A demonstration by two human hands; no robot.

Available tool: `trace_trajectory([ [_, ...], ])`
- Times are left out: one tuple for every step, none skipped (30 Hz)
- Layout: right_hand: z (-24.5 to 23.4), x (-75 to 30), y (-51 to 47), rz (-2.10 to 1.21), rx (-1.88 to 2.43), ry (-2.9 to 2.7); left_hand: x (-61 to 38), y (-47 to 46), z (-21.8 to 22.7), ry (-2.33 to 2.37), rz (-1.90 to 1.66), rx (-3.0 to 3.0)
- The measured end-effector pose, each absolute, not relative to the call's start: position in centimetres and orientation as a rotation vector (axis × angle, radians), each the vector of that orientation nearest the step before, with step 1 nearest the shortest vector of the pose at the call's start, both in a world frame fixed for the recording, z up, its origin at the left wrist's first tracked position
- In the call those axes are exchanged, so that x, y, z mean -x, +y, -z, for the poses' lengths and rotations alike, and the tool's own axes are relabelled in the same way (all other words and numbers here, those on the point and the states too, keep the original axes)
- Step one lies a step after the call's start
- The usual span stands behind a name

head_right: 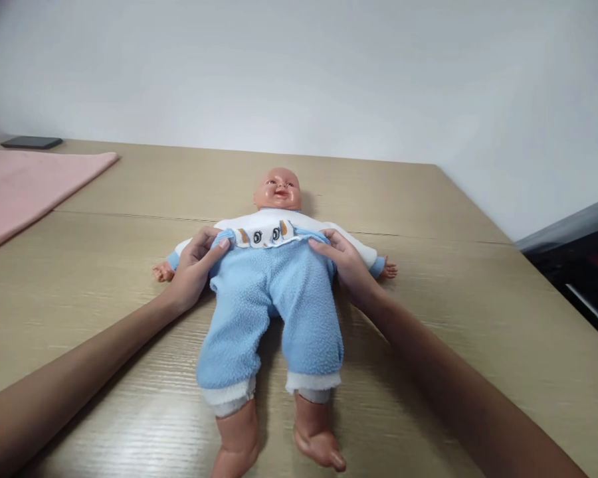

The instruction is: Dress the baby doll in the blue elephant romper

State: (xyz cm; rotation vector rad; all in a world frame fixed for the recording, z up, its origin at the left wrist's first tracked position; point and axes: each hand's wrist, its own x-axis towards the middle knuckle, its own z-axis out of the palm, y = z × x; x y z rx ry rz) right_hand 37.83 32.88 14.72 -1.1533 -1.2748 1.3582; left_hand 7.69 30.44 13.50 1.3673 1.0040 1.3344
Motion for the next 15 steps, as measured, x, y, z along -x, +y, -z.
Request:
trace_trajectory([
  [-14.5, -38.0, 33.0, -1.382, 1.168, -1.279, -7.7, 30.5, -13.5, 1.021, -1.349, -1.36],
  [-14.4, -38.2, 33.1, -1.394, 1.183, -1.286, -7.7, 30.5, -13.5, 1.046, -1.364, -1.352],
  [-14.2, -38.5, 33.2, -1.39, 1.2, -1.298, -7.7, 30.5, -13.5, 1.074, -1.378, -1.344],
  [-14.0, -38.7, 33.3, -1.368, 1.215, -1.311, -7.8, 30.5, -13.4, 1.101, -1.39, -1.331],
  [-13.8, -38.9, 33.4, -1.334, 1.227, -1.324, -7.8, 30.4, -13.4, 1.122, -1.396, -1.313],
  [-13.6, -39.1, 33.4, -1.291, 1.237, -1.335, -7.9, 30.4, -13.3, 1.134, -1.395, -1.293],
  [-13.4, -39.2, 33.5, -1.246, 1.244, -1.343, -7.9, 30.3, -13.3, 1.139, -1.39, -1.273],
  [-13.2, -39.2, 33.5, -1.201, 1.253, -1.345, -8.0, 30.3, -13.2, 1.142, -1.386, -1.257],
  [-13.1, -39.1, 33.4, -1.156, 1.265, -1.341, -8.0, 30.3, -13.1, 1.149, -1.384, -1.25],
  [-13.0, -38.9, 33.3, -1.113, 1.281, -1.336, -8.0, 30.3, -13.1, 1.162, -1.388, -1.258],
  [-12.8, -38.7, 33.1, -1.07, 1.297, -1.331, -8.0, 30.4, -13.0, 1.177, -1.406, -1.285],
  [-12.8, -38.5, 32.9, -1.025, 1.312, -1.328, -8.0, 30.4, -12.9, 1.192, -1.438, -1.328],
  [-12.7, -38.3, 32.7, -0.98, 1.32, -1.328, -8.0, 30.5, -12.9, 1.199, -1.481, -1.376],
  [-12.7, -38.1, 32.4, -0.933, 1.323, -1.328, -8.0, 30.5, -12.8, 1.197, -1.528, -1.42],
  [-12.8, -38.0, 32.2, -0.889, 1.321, -1.327, -8.0, 30.6, -12.7, 1.186, -1.575, -1.452],
])
